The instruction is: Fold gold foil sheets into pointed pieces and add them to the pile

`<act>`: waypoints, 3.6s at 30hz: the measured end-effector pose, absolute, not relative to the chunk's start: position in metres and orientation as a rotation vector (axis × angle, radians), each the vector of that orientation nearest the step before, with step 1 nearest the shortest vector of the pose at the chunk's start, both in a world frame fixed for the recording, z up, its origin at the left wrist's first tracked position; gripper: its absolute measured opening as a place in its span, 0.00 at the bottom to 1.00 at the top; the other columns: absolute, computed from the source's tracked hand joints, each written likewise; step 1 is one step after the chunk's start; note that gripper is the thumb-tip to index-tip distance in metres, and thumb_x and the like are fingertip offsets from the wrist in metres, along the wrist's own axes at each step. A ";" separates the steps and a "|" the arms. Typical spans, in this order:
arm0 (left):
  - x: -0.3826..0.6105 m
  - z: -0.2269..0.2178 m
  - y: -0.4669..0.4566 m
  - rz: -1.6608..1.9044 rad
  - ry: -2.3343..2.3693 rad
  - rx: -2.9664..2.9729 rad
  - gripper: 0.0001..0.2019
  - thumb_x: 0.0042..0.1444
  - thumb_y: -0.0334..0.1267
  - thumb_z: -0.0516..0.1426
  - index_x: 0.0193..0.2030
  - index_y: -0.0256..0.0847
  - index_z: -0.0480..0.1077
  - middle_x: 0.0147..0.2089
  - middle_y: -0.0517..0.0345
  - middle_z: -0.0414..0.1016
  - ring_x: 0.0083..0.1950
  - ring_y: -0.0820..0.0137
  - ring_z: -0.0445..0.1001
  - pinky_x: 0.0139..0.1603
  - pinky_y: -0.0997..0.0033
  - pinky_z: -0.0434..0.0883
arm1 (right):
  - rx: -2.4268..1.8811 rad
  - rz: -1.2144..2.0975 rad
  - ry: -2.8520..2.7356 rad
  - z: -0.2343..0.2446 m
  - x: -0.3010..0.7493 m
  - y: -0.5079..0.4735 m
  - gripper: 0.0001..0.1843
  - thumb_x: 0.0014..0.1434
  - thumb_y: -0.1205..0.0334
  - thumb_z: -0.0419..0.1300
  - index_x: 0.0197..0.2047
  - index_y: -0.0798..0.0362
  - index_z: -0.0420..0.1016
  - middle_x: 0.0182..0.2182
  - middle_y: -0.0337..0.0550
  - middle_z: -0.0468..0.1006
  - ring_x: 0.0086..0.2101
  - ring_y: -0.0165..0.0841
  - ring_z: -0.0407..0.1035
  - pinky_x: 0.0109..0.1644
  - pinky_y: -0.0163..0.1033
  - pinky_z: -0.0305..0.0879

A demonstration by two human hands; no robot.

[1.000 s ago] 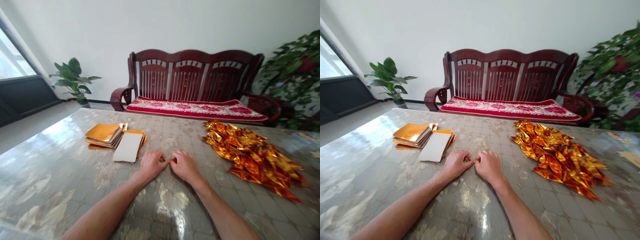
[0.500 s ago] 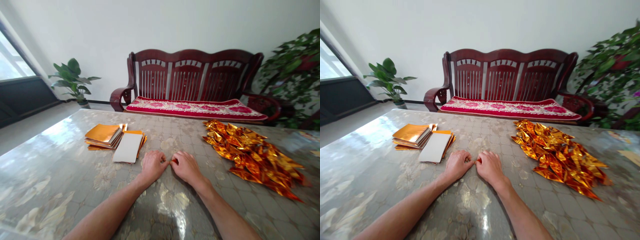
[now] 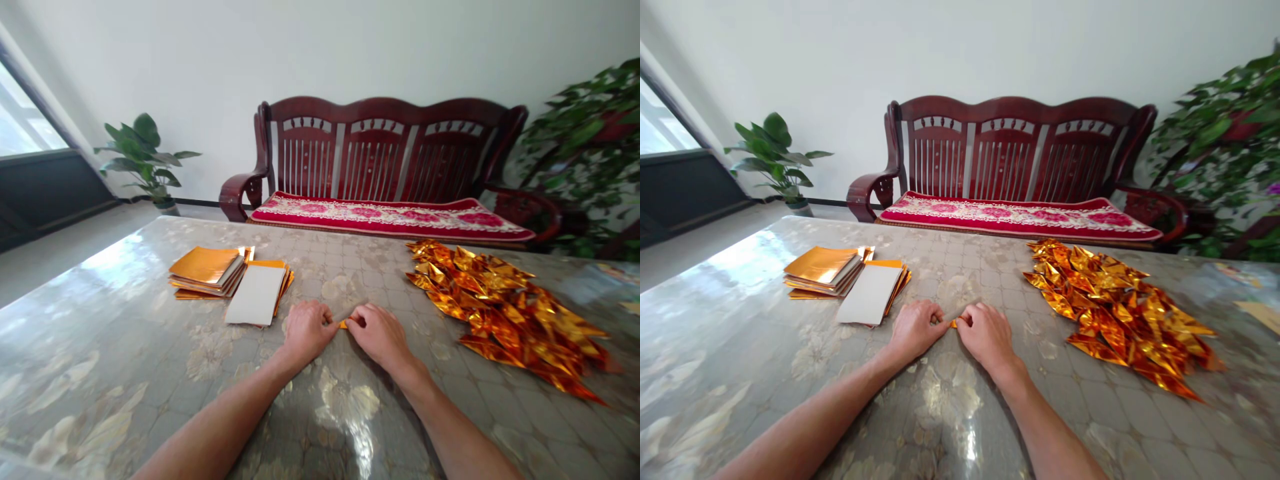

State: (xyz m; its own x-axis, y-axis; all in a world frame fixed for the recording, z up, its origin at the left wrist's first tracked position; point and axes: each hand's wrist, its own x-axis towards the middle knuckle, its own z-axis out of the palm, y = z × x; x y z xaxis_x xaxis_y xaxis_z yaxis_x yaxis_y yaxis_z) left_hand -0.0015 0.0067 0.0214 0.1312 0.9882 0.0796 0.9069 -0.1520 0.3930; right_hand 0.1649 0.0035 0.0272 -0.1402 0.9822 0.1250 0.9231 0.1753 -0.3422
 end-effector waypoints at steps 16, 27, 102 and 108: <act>-0.002 0.017 0.007 0.501 1.861 2.172 0.09 0.55 0.45 0.58 0.31 0.45 0.76 0.35 0.58 0.79 0.43 0.63 0.73 0.42 0.66 0.60 | -1.875 0.226 -2.114 0.023 0.171 0.006 0.10 0.60 0.60 0.57 0.27 0.49 0.73 0.30 0.37 0.77 0.33 0.32 0.68 0.33 0.37 0.47; -0.001 0.018 0.007 0.482 1.878 2.186 0.09 0.55 0.45 0.59 0.31 0.45 0.76 0.35 0.57 0.78 0.42 0.63 0.73 0.41 0.66 0.60 | -1.853 0.102 -2.153 0.021 0.172 0.004 0.12 0.61 0.57 0.60 0.26 0.49 0.71 0.30 0.37 0.77 0.34 0.33 0.68 0.36 0.38 0.47; 0.019 0.006 -0.010 0.403 1.219 2.740 0.09 0.67 0.37 0.52 0.51 0.48 0.69 0.52 0.60 0.73 0.49 0.67 0.70 0.46 0.70 0.69 | -2.044 0.473 -1.907 0.027 0.190 0.033 0.08 0.56 0.57 0.58 0.37 0.46 0.78 0.33 0.38 0.82 0.34 0.34 0.73 0.31 0.35 0.52; 0.020 0.003 -0.009 0.469 1.316 2.769 0.08 0.66 0.42 0.54 0.50 0.50 0.69 0.53 0.60 0.73 0.51 0.64 0.68 0.49 0.63 0.66 | -2.013 0.520 -1.874 0.027 0.186 0.033 0.05 0.55 0.59 0.59 0.33 0.47 0.77 0.31 0.35 0.81 0.32 0.31 0.72 0.31 0.34 0.52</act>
State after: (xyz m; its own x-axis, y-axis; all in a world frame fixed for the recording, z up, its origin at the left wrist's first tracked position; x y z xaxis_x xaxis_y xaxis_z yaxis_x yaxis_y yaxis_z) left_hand 0.0198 -0.0093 0.0034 0.5945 0.7634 0.2527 0.7512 -0.6394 0.1640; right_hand 0.1855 0.0327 0.0269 0.0625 0.9975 -0.0343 0.8727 -0.0712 -0.4831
